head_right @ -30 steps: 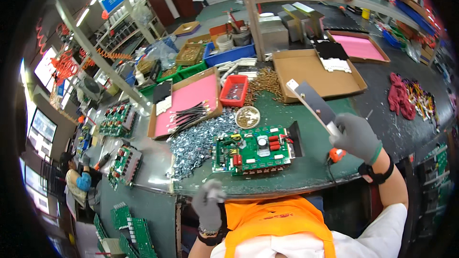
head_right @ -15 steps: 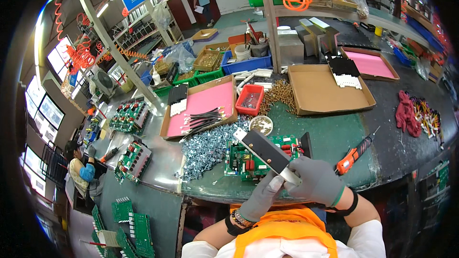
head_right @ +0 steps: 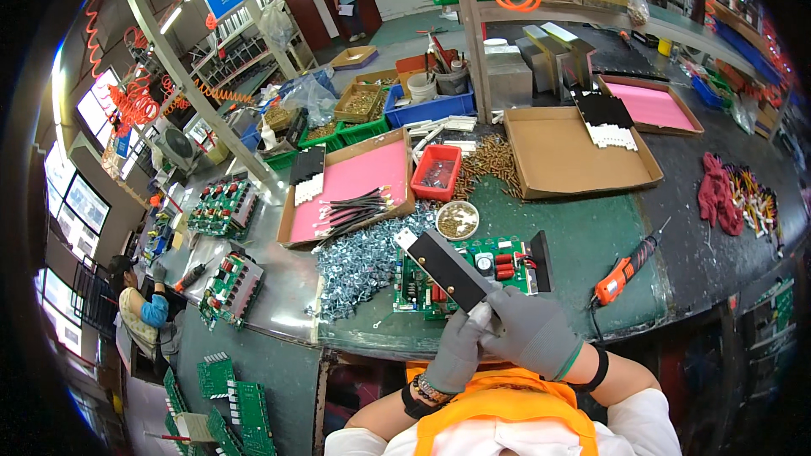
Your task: The person is seen assembling components onto circuit boards and using a power drill to secure screws.
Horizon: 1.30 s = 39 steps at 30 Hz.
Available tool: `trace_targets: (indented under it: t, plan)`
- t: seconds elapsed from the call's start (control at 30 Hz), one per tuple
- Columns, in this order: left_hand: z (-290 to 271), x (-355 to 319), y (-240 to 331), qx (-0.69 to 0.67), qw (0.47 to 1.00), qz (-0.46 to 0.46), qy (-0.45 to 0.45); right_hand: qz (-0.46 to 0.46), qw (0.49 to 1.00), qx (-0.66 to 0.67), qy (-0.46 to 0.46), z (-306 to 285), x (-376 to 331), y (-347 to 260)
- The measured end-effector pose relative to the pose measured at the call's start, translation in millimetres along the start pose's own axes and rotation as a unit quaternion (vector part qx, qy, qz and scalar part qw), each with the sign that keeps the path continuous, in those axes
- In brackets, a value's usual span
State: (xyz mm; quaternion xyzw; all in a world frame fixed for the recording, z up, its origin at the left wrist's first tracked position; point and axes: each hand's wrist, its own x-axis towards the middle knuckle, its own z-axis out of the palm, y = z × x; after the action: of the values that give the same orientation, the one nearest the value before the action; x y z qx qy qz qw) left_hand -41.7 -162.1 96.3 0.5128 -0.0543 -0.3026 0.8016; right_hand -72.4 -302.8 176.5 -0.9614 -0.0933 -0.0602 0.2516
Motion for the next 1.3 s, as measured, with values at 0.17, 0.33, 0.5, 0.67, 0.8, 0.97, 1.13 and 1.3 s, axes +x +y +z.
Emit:
trace_targets:
  t: [0.17, 0.33, 0.5, 0.67, 0.8, 0.97, 1.13, 1.3]
  plan:
    - [0, -7, 14, 0.029, 1.000, 0.005, 0.005, -0.028, 0.995, 0.098, -0.016, -16, -2, 2]
    - [6, -11, 22, -0.155, 0.985, -0.052, -0.060, -0.014, 0.980, 0.196, 0.034, -47, 10, 17]
    - [11, -14, 24, -0.140, 0.983, -0.093, -0.077, -0.141, 0.973, 0.147, 0.108, -40, 60, 28]
    - [6, -18, 23, -0.079, 0.989, -0.103, -0.075, -0.197, 0.979, 0.005, 0.055, -31, 84, 28]
    - [3, -18, 22, -0.035, 0.987, -0.130, -0.082, -0.193, 0.977, -0.090, 0.012, -33, 86, 22]
    - [7, -13, 19, 0.012, 0.985, -0.142, -0.092, -0.245, 0.963, -0.112, 0.022, -34, 87, 19]
    - [7, -13, 20, -0.045, 0.985, -0.136, -0.092, -0.224, 0.966, -0.121, -0.035, -39, 92, 18]
    - [6, -11, 21, -0.051, 0.983, -0.143, -0.099, -0.205, 0.968, -0.139, -0.030, -42, 94, 16]
